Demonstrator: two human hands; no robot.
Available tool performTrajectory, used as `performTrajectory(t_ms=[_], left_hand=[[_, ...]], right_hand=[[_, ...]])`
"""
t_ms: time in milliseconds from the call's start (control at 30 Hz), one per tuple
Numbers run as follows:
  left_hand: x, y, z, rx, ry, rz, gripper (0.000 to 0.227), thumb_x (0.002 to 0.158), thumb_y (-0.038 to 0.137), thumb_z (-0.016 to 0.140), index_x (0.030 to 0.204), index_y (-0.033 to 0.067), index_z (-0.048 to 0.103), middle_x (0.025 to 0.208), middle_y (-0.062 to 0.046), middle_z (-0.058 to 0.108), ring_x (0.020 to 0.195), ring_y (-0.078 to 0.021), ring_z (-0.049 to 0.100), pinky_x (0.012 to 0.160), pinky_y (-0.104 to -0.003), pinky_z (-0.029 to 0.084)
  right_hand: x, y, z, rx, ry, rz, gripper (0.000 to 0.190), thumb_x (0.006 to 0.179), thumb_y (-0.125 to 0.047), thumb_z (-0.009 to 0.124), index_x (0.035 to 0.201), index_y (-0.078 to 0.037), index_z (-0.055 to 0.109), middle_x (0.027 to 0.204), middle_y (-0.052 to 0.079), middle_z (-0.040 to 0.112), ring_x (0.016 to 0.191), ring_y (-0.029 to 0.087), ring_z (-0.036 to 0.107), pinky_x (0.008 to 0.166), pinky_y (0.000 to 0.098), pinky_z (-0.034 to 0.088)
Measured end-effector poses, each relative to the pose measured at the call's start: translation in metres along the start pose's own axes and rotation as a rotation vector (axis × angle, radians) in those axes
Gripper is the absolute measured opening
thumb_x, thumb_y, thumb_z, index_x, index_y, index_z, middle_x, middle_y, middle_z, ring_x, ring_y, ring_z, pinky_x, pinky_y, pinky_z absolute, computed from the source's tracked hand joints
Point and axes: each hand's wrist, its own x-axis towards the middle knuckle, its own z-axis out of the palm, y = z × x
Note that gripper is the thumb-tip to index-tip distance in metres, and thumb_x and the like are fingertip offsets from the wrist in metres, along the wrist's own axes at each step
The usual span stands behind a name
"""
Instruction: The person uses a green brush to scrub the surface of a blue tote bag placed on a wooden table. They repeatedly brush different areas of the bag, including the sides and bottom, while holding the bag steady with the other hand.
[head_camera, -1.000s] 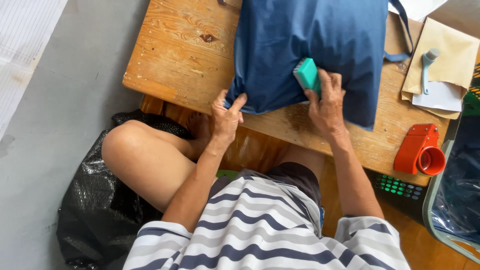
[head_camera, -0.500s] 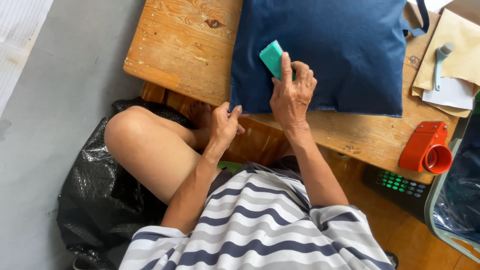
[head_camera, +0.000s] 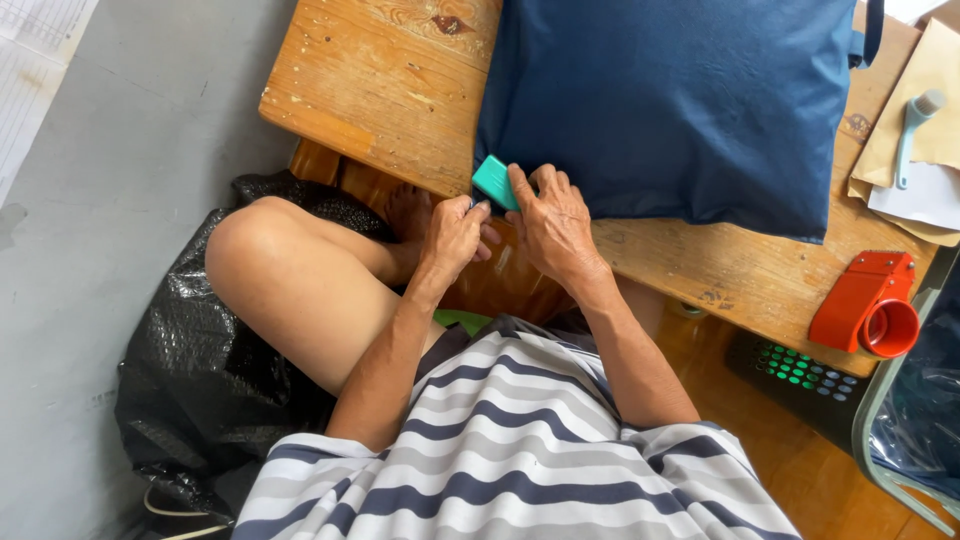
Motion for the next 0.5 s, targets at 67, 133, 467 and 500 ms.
performTrajectory(t_ms=[67, 133, 467, 500], left_hand=[[-0.006, 0.004, -0.004, 0.003, -0.010, -0.001, 0.033, 0.097, 0.029, 0.056, 0.095, -0.0009, 0.070, 0.079, -0.021, 0.077, 0.050, -0.0259, 0.072, 0.046, -0.034, 0.060], [-0.009, 0.009, -0.007, 0.003, -0.019, -0.004, 0.033, 0.097, 0.028, 0.057, 0.096, -0.0016, 0.069, 0.078, -0.022, 0.076, 0.050, -0.0267, 0.072, 0.046, -0.034, 0.060], [-0.012, 0.021, -0.020, 0.360, 0.094, 0.137, 0.031, 0.102, 0.023, 0.049, 0.098, -0.0004, 0.068, 0.078, -0.024, 0.073, 0.067, -0.0363, 0.074, 0.059, -0.046, 0.061], [-0.015, 0.028, -0.025, 0.558, 0.206, 0.241, 0.030, 0.104, 0.021, 0.043, 0.100, 0.0004, 0.064, 0.087, -0.029, 0.072, 0.083, -0.0460, 0.074, 0.071, -0.055, 0.059]], right_hand=[[0.000, 0.005, -0.011, 0.086, -0.104, 0.051, 0.061, 0.090, -0.026, 0.074, 0.145, -0.007, 0.054, 0.107, 0.012, 0.052, 0.092, 0.035, 0.060, 0.074, 0.0451, 0.049], [0.003, 0.003, -0.027, 0.171, -0.212, 0.100, 0.060, 0.091, -0.026, 0.074, 0.145, -0.008, 0.056, 0.107, 0.013, 0.056, 0.094, 0.035, 0.064, 0.075, 0.0452, 0.051], [0.027, -0.008, 0.029, -0.314, 0.233, 0.020, 0.075, 0.076, -0.022, 0.086, 0.140, -0.001, 0.053, 0.101, 0.012, 0.046, 0.084, 0.031, 0.052, 0.066, 0.0420, 0.040], [0.025, -0.010, 0.029, -0.294, 0.214, 0.015, 0.073, 0.078, -0.020, 0.086, 0.139, 0.000, 0.054, 0.101, 0.013, 0.047, 0.083, 0.032, 0.053, 0.066, 0.0419, 0.041]])
